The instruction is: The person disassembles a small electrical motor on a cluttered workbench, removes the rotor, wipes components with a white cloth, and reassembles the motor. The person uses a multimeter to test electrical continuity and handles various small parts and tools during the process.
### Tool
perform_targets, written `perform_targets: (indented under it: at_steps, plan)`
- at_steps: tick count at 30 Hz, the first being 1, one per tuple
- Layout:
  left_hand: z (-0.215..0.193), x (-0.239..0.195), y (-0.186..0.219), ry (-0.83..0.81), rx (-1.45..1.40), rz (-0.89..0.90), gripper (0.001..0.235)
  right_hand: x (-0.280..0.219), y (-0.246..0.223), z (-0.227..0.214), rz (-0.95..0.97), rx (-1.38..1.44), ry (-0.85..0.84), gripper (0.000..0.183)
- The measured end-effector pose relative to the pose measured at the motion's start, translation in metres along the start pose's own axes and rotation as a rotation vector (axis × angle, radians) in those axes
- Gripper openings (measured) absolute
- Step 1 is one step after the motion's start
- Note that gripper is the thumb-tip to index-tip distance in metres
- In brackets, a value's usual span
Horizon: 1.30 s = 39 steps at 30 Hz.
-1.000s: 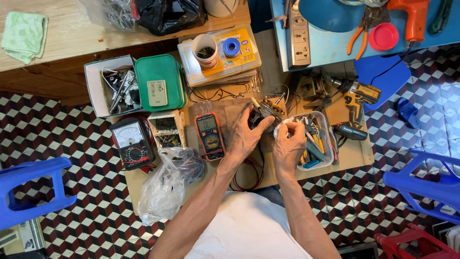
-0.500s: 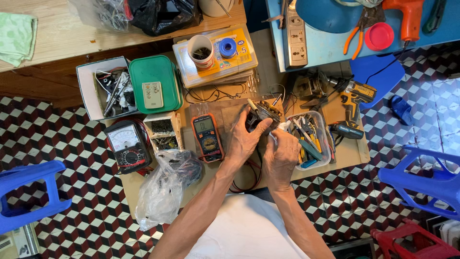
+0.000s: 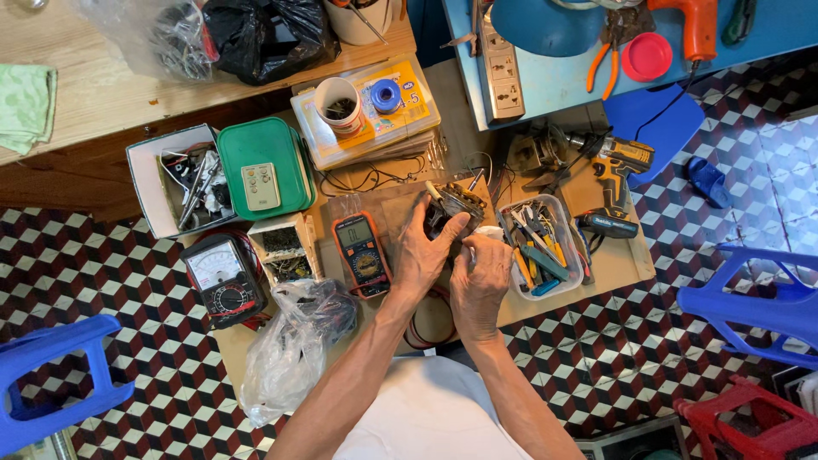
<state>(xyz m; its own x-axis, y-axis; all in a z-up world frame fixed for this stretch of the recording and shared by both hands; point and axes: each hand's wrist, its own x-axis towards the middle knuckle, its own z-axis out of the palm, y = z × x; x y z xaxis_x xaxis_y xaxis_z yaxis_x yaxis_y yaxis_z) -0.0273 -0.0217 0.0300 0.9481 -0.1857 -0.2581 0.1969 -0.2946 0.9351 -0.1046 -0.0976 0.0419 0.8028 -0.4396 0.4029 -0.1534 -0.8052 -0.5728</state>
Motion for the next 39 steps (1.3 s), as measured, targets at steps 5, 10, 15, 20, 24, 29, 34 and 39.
perform_targets:
  at_steps: [5, 10, 15, 20, 24, 29, 34, 39]
  plan:
    - [0.0, 0.001, -0.001, -0.007, 0.013, -0.017, 0.087, -0.002, -0.001, 0.002, 0.013, 0.012, 0.004, 0.022]
    - [-0.001, 0.001, 0.001, -0.004, 0.038, -0.026, 0.089, -0.006, 0.001, 0.005, 0.03, 0.028, 0.021, 0.021]
    - [-0.004, 0.001, 0.006, -0.051, -0.025, -0.035, 0.089, -0.014, 0.0, 0.002, 0.04, 0.08, -0.014, 0.02]
    - [-0.002, 0.004, 0.003, -0.078, 0.015, -0.032, 0.091, -0.021, 0.005, -0.019, 0.376, 0.352, -0.057, 0.015]
    - [-0.002, 0.004, -0.003, -0.069, 0.043, -0.013, 0.093, -0.006, 0.042, -0.042, 0.88, 1.213, -0.014, 0.023]
    - [-0.003, 0.004, -0.003, -0.079, 0.036, -0.031, 0.094, -0.003, 0.062, -0.05, 1.064, 1.667, -0.047, 0.032]
    - [-0.002, 0.005, -0.003, -0.073, 0.075, -0.039, 0.095, -0.003, 0.07, -0.05, 1.151, 1.725, -0.05, 0.03]
    - [-0.004, 0.002, 0.003, -0.086, 0.064, -0.041, 0.094, -0.002, 0.098, -0.057, 1.118, 1.673, 0.015, 0.026]
